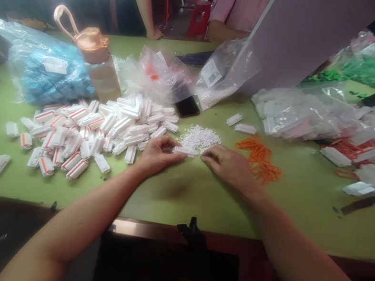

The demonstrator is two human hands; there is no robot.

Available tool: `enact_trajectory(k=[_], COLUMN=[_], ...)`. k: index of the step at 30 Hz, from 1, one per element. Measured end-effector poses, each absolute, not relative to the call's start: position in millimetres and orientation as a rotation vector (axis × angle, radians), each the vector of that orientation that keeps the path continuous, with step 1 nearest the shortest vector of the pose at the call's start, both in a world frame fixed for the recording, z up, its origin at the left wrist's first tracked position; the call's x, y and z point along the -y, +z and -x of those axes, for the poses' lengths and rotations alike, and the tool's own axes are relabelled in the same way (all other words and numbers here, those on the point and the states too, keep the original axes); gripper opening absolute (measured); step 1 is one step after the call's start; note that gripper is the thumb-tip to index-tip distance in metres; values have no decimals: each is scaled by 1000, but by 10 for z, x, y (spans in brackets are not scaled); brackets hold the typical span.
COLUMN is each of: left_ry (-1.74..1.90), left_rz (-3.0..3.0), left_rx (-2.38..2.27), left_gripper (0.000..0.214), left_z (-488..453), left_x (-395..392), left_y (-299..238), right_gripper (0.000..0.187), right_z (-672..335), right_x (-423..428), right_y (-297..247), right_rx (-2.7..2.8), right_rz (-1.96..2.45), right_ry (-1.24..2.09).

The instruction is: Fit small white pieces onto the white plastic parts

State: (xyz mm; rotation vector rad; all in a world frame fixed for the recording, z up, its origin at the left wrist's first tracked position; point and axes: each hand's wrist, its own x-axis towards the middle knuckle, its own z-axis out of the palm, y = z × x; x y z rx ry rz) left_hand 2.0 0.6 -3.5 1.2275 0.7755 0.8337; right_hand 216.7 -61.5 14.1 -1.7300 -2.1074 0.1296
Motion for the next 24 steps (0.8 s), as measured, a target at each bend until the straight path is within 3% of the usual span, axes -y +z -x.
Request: enact_trajectory(k=[12,24], left_ry=[713,667], left_rz=[-1380,-1425], left_rx=[-761,-743], left_gripper=[44,37], left_z=[-5,-6], left_x=[15,31], left_y=[-19,47], right_gripper=[16,16], right_z=[-1996,-2000], right_x=[673,730], right_y=[306,311], right_rx=[1794,1787], right_rz=[1422,1496], right_ry=[379,446])
